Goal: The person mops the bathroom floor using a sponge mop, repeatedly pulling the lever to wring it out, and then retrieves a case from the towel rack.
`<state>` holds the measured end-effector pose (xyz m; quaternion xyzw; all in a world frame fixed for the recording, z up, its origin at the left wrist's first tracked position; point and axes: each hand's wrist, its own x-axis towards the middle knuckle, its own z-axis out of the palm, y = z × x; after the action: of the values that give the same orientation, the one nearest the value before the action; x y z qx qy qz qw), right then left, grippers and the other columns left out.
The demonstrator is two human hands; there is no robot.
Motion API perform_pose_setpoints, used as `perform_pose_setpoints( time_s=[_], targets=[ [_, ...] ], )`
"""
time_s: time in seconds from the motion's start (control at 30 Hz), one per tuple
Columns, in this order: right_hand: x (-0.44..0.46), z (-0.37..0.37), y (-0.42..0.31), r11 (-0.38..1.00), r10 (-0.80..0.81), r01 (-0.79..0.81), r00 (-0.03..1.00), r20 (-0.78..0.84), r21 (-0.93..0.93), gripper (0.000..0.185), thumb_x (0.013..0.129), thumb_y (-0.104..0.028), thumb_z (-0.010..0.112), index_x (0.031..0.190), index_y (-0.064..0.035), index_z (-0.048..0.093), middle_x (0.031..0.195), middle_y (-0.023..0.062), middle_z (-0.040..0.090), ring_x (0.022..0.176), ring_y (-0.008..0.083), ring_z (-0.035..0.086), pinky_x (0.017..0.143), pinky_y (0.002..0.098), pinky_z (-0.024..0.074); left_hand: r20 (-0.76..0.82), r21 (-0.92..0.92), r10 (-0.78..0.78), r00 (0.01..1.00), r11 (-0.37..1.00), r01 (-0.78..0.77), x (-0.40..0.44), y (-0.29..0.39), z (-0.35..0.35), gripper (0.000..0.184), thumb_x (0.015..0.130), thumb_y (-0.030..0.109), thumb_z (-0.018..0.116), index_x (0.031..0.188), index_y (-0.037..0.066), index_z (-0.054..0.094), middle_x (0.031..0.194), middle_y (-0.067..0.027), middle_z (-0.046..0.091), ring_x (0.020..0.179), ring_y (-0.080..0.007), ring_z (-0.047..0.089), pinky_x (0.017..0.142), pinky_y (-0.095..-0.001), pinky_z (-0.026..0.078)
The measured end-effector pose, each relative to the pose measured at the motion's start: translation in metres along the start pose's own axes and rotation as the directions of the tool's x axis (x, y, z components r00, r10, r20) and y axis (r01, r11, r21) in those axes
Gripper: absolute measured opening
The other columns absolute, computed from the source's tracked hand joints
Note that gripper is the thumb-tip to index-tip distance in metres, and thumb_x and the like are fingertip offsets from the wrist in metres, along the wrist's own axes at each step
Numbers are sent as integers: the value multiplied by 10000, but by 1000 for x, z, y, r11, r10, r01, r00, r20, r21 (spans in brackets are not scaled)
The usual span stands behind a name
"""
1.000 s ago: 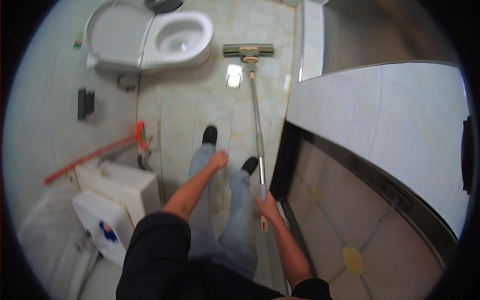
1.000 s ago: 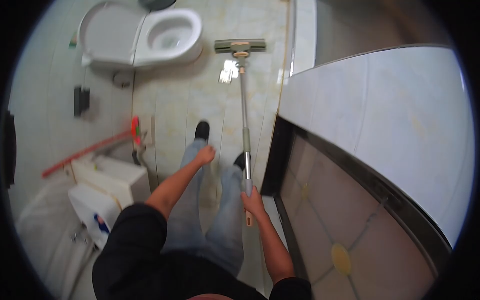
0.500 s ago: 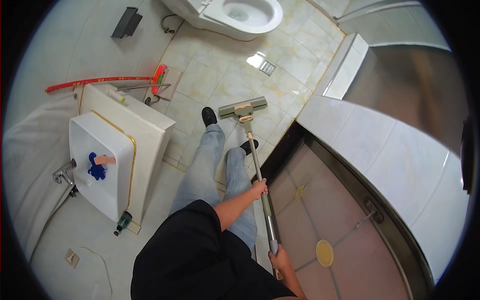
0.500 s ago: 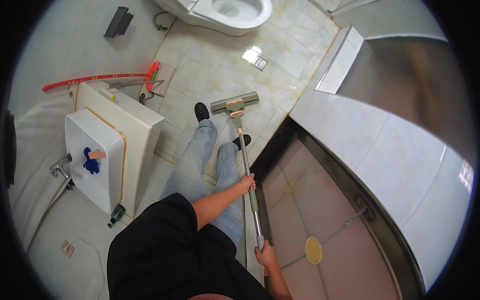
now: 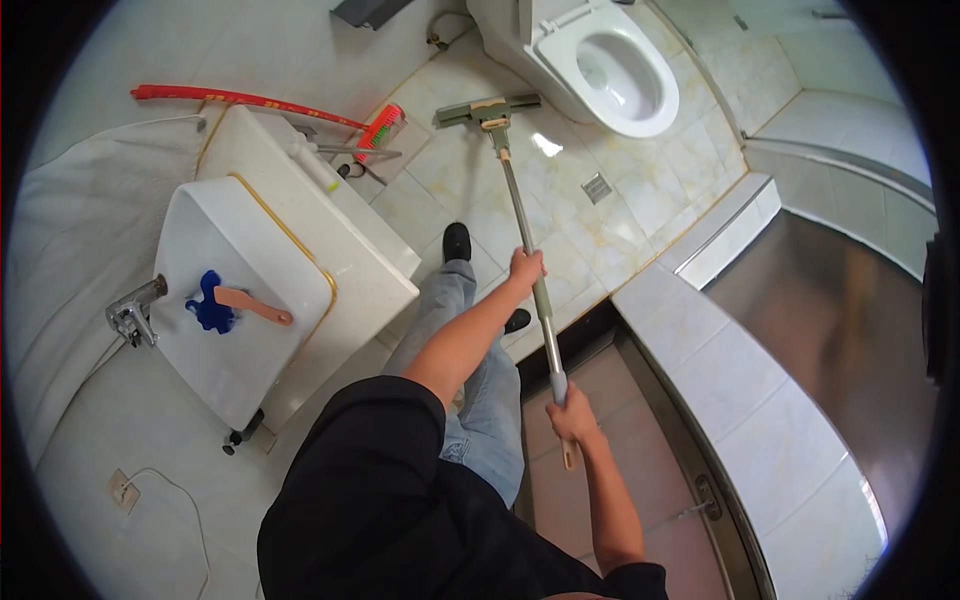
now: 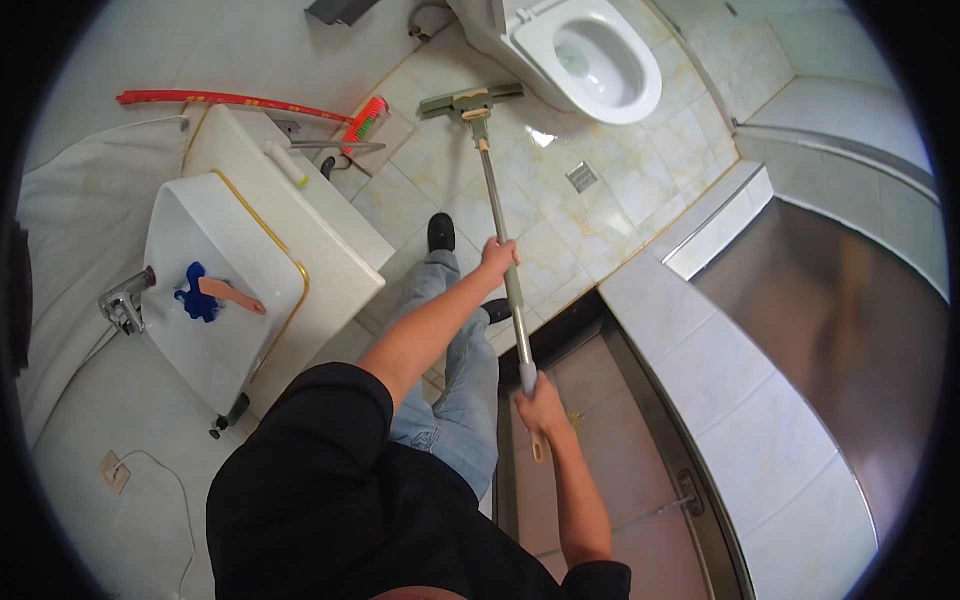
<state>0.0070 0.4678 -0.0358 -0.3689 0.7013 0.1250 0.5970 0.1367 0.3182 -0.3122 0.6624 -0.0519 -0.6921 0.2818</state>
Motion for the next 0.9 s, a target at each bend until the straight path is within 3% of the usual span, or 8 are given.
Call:
perform_pose_setpoints(
  time_s=[0.1,0.17,0.23,0.43,0.53,0.63,0.83,0.9],
  targets=[
    [40,3,-52,997,-76,76,997,5,-20,452,802,-215,646,1117,80,514,1002,342,638,972,467,648,831,498,518,-77,-64,3,997,998,-8,24,56,-21,317,904,102,631,1163,80,450,818,-87,603,648,-187,604,579,-348,565],
    [49,25,-90,983,-152,147,988,-41,-108,394,790,-203,623,1022,105,540,796,270,666,665,336,702,642,456,562,-103,-107,26,994,994,-37,22,89,-45,391,898,115,616,1245,68,443,887,-92,603,716,-169,617,560,-351,573],
    [45,37,-139,980,-162,162,987,7,-117,428,791,-236,638,938,156,549,756,269,664,704,348,714,663,450,564,-156,-22,56,986,998,-61,6,123,-65,339,944,151,600,1240,73,457,920,-90,600,754,-188,625,569,-368,579],
    [-7,49,-215,888,-147,74,981,129,453,317,873,-169,624,921,133,538,732,183,641,586,248,681,468,407,545,10,138,-66,998,988,64,-66,166,-105,336,974,275,575,1211,74,448,928,-88,587,678,-195,609,515,-363,555],
    [-24,41,-194,631,-250,45,957,148,774,221,877,-139,618,892,55,513,667,92,565,518,201,608,425,356,524,91,65,-93,991,994,87,-85,164,-98,301,1000,295,542,1175,63,464,848,-80,570,661,-190,590,526,-366,552],
    [-53,-3,-135,584,-210,-31,960,187,811,178,876,-121,614,899,11,496,671,56,510,509,172,555,417,324,506,158,31,-188,969,982,185,-107,124,-58,314,1015,300,525,1184,45,457,853,-83,577,645,-185,572,578,-369,562],
    [-144,-114,27,837,-98,-64,960,264,544,283,909,-110,569,1150,-21,450,780,55,516,588,126,549,432,286,478,380,-98,-370,848,895,435,-170,-13,56,319,984,245,536,1157,-21,502,942,-197,640,816,-354,676,698,-530,584],
    [-175,-149,62,965,-86,2,948,308,264,380,921,-162,562,1232,15,435,821,151,614,660,258,649,532,390,539,325,-173,-299,897,914,367,-189,-62,95,288,906,132,604,1111,-58,530,964,-213,645,786,-346,684,745,-504,588]
  ],
)
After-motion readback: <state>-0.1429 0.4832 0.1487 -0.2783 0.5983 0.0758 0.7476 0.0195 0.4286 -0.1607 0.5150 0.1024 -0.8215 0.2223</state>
